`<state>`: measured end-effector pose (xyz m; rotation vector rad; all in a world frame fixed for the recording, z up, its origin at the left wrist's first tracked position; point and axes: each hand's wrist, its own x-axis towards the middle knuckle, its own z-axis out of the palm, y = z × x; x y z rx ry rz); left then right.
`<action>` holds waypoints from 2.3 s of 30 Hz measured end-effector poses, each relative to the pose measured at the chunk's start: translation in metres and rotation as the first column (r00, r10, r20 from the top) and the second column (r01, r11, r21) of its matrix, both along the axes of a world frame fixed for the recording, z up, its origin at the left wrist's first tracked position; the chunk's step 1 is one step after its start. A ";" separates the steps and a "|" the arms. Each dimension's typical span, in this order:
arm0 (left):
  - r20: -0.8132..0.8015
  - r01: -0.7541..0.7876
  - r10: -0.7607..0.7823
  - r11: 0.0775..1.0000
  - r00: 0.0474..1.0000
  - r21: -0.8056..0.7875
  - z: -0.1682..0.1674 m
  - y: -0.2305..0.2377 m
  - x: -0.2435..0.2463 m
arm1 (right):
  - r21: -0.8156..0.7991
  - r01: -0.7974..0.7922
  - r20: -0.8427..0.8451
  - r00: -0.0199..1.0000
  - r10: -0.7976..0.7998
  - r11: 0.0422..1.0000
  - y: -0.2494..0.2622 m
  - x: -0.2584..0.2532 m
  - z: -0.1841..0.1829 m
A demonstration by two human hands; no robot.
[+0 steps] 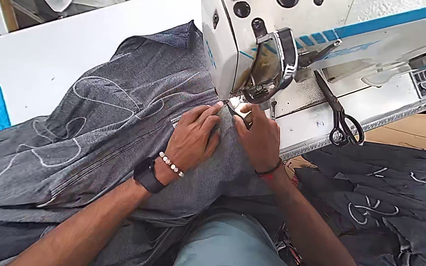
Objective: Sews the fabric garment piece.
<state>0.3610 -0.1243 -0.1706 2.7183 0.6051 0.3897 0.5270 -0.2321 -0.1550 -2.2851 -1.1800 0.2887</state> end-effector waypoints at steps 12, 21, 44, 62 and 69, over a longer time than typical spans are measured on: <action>-0.070 0.201 -0.194 0.974 0.978 0.104 0.007 0.043 -0.004 | 0.010 -0.094 0.255 0.963 0.088 0.996 -0.009 -0.016 -0.010; -0.208 0.137 -0.077 0.945 0.975 0.296 0.023 0.039 -0.001 | -0.049 -0.034 0.382 0.923 0.050 0.998 0.004 -0.026 -0.011; 0.088 -0.057 0.057 0.998 0.994 0.003 0.020 0.014 0.025 | 0.127 -0.117 0.237 0.968 0.084 0.985 -0.046 -0.022 -0.010; 0.026 0.268 -0.273 0.957 0.962 0.110 0.001 0.050 0.002 | 0.257 -0.398 0.382 0.879 0.285 0.881 -0.014 0.007 -0.021; -0.012 0.413 -0.415 0.902 0.910 0.127 0.000 0.080 0.004 | 0.177 -0.409 0.389 0.865 0.318 0.895 -0.030 -0.004 -0.027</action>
